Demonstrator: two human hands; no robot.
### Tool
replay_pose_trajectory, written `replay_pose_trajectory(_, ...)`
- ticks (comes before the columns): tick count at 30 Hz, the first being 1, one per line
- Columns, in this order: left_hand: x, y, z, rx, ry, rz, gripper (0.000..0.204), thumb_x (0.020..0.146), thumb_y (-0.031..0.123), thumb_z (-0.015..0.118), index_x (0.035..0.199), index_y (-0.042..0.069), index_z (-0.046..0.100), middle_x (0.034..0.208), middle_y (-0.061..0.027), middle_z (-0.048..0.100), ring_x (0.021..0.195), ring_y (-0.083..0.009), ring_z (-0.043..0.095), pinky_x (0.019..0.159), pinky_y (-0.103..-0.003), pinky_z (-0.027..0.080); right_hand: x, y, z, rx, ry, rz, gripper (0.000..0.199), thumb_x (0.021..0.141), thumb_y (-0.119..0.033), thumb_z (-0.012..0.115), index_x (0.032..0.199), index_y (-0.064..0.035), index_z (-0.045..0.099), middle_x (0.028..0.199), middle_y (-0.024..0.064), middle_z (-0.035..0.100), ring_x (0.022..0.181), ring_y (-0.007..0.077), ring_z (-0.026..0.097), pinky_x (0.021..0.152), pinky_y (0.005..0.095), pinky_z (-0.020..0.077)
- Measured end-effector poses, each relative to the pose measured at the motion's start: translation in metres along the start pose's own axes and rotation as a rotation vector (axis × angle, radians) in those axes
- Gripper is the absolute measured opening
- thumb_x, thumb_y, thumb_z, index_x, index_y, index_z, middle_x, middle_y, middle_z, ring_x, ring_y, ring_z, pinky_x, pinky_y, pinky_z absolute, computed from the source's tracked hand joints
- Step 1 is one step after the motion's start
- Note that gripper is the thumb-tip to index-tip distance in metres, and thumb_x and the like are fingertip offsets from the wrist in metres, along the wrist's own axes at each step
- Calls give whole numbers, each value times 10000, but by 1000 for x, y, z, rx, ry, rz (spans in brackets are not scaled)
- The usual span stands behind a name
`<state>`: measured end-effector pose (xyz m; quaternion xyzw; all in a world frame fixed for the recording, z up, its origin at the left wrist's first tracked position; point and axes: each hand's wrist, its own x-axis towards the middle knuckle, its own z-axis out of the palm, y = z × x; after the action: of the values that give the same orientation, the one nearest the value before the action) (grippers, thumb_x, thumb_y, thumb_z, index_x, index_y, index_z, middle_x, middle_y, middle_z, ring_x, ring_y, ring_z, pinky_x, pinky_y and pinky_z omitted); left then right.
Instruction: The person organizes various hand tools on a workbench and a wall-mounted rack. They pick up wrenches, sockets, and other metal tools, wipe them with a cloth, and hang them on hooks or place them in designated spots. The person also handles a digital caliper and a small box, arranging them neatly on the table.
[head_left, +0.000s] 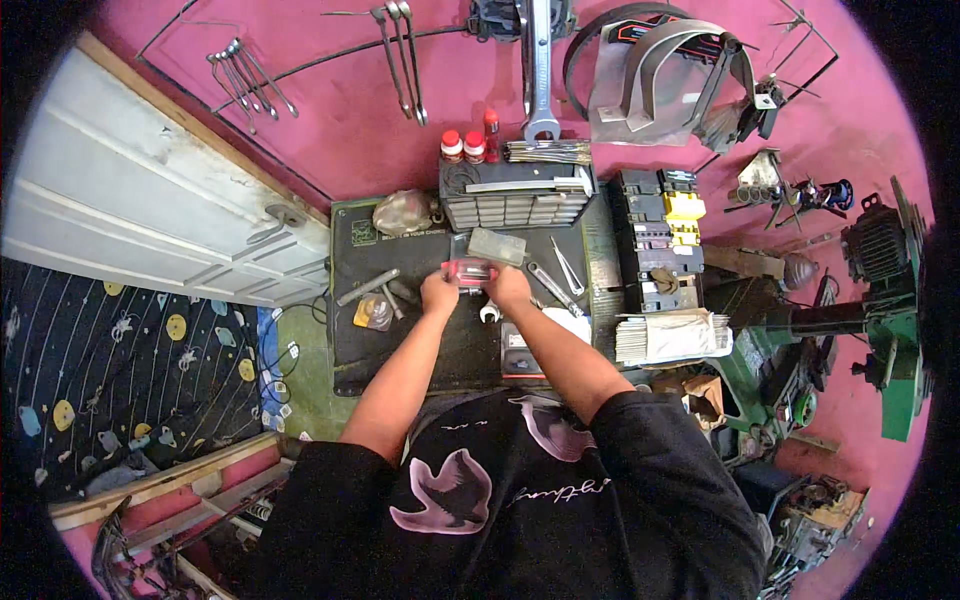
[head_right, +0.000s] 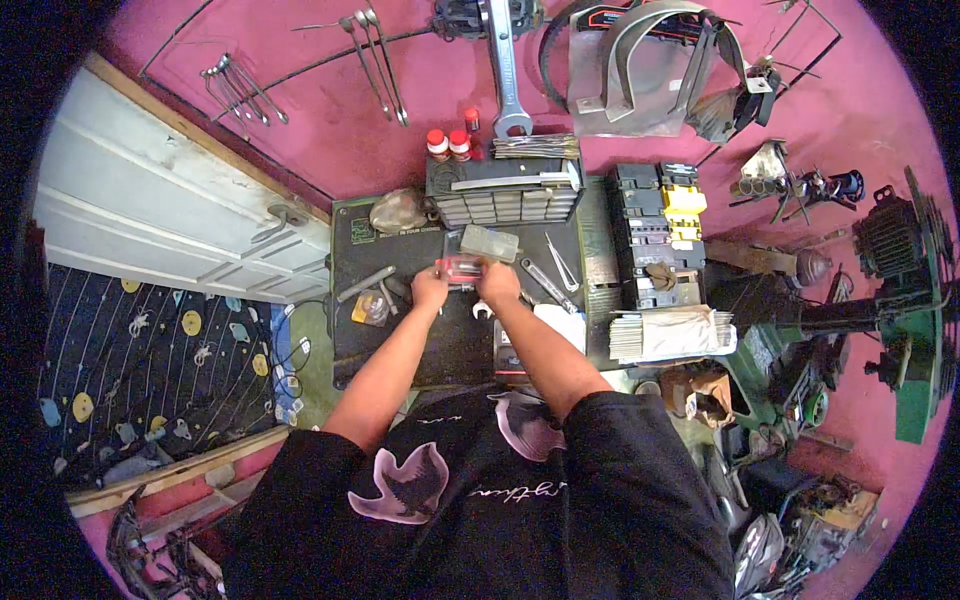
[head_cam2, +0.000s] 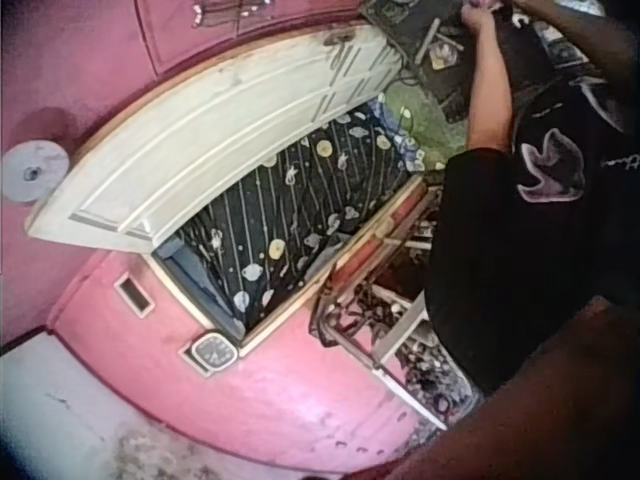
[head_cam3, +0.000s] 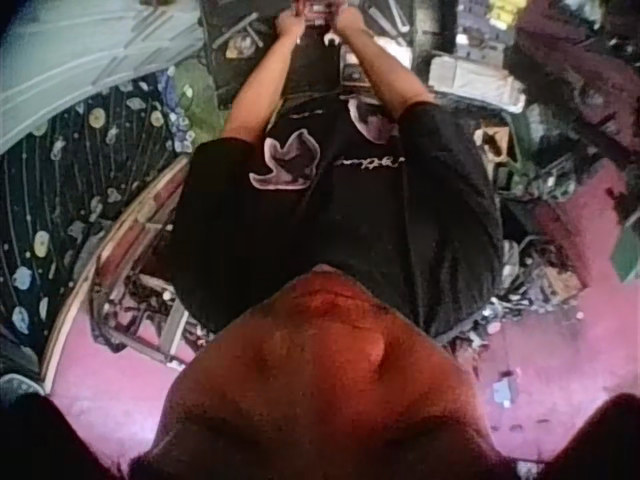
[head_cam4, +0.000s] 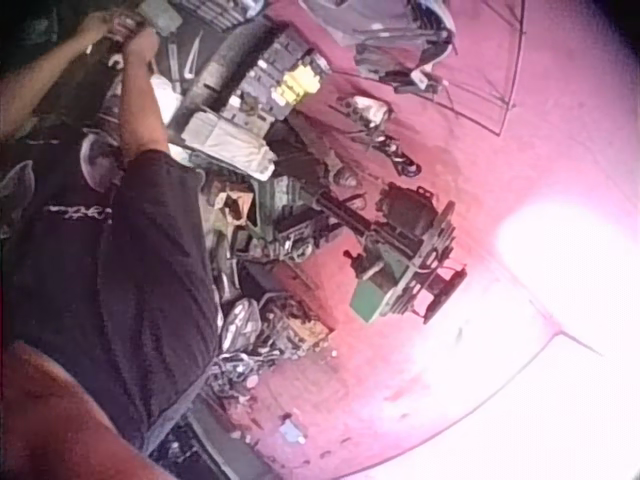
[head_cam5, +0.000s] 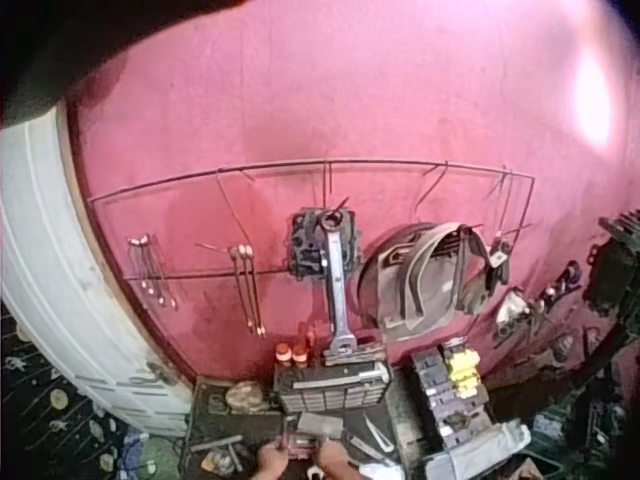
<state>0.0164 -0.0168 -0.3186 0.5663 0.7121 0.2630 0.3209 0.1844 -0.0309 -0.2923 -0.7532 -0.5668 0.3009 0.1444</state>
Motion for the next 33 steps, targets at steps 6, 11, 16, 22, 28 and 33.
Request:
replay_pose_trajectory(6,-1,-28,-2,156,-144,6,209,817,218,728,980,93,765,903,-193,724,875,-371,705,769,-418,544,-22,18,-1,244,81,-1,402,760,-174,801,1147,-141,699,895,192,717,860,338,709,752,437,549)
replay_pose_trajectory(11,-64,-51,-9,-309,-174,0,150,853,148,719,944,32,750,902,-135,755,858,-231,733,771,-355,541,-87,51,10,352,-18,-115,487,767,-127,803,1233,-147,661,750,120,657,638,214,608,630,367,508)
replay_pose_trajectory(16,-124,-119,-12,-227,-285,-26,222,815,143,767,988,14,719,918,-157,749,856,-262,735,770,-368,550,-122,59,9,216,-280,-181,498,764,-124,773,1246,-177,661,788,108,671,698,227,633,668,382,522)
replay_pose_trajectory(22,-149,-107,-26,-115,-397,-114,222,798,108,774,966,8,671,877,-136,743,806,-230,719,742,-357,554,-126,41,11,-326,-402,-231,406,792,-192,667,1195,-233,664,966,154,729,888,355,707,795,469,570)
replay_pose_trajectory(28,-143,-111,-25,-2,-357,29,190,748,125,765,879,17,681,809,-164,728,764,-300,721,727,-396,561,-133,37,14,-451,-371,-246,353,820,-252,657,1173,-241,669,945,128,736,871,338,717,776,467,576)
replay_pose_trajectory(33,-144,-95,-37,60,-438,59,187,741,152,775,834,16,688,809,-184,718,782,-341,714,719,-410,559,-139,43,22,-524,-378,-243,337,819,-277,693,1154,-245,676,976,106,734,971,308,699,804,451,576)
